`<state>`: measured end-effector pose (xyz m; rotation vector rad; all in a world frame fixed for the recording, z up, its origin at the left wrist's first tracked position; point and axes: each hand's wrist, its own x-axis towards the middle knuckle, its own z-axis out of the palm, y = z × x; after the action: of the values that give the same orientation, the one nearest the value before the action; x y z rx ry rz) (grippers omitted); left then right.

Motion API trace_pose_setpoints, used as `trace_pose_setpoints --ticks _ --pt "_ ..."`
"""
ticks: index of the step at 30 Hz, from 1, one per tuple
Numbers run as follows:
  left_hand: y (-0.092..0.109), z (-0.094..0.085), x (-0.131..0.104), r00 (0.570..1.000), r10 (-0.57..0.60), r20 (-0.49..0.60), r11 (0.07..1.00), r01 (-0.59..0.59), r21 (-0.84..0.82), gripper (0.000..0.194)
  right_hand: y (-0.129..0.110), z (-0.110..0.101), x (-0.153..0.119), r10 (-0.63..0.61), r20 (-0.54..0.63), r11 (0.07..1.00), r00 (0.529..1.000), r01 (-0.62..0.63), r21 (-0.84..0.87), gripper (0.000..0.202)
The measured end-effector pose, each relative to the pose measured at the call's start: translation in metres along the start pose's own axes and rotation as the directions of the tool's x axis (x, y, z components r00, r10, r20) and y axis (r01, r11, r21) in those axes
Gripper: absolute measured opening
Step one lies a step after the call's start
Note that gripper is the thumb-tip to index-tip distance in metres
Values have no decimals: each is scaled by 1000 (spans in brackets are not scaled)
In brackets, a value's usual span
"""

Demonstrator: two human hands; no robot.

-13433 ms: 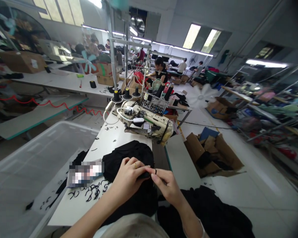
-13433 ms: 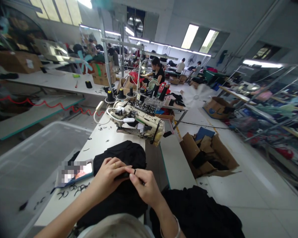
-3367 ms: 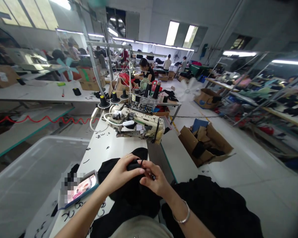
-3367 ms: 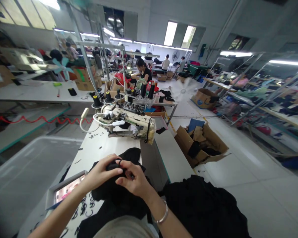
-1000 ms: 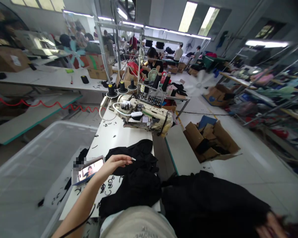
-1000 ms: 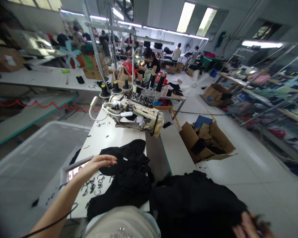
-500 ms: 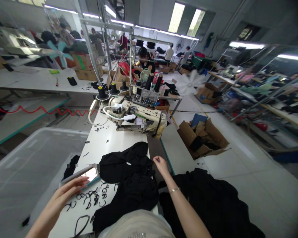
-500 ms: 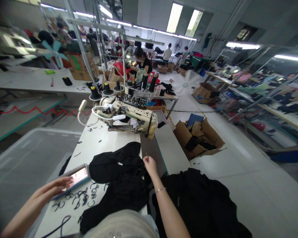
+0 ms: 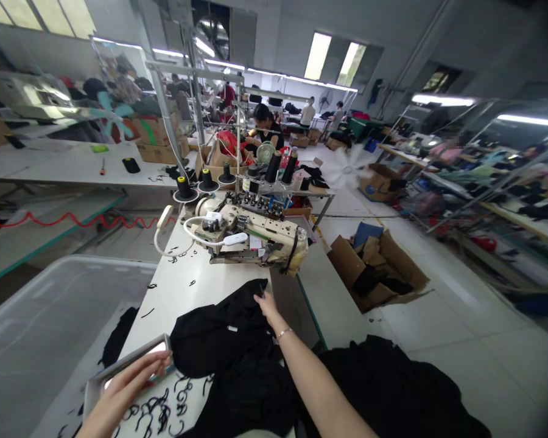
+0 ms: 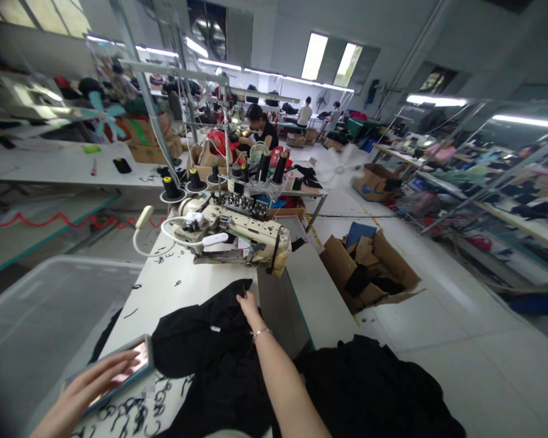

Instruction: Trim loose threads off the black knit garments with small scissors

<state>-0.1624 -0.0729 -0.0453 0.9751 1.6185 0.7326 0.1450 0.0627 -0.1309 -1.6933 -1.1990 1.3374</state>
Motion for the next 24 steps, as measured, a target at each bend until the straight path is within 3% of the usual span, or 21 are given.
trace_pose_setpoints --ticks 2,4,8,11,14,17,19,24 --pt "25 14 13 991 90 97 992 -98 80 39 -11 -3 -4 -96 91 995 991 99 -23 15" --pt "51 35 26 956 249 154 947 -274 167 33 -29 -8 -16 -201 181 978 963 208 -20 10" --pt "90 84 39 806 553 211 774 -590 228 37 -75 -24 -55 -372 304 924 877 381 32 16" --pt "107 111 31 728 643 240 704 -684 190 19 -104 -40 -80 -452 244 889 858 455 45 21" --pt "121 121 12 723 654 224 711 -688 145 21 -110 -56 -96 -483 14 875 875 483 22 21" --pt "131 121 -6 722 663 196 723 -686 81 25 -94 -65 -114 -462 -173 881 870 472 22 22" --pt "133 123 -14 737 654 173 739 -671 62 29 -77 -63 -129 -442 -180 887 879 457 55 22" --pt "122 129 -27 782 586 211 791 -609 59 34 -42 -29 -161 -416 3 886 909 404 229 29"
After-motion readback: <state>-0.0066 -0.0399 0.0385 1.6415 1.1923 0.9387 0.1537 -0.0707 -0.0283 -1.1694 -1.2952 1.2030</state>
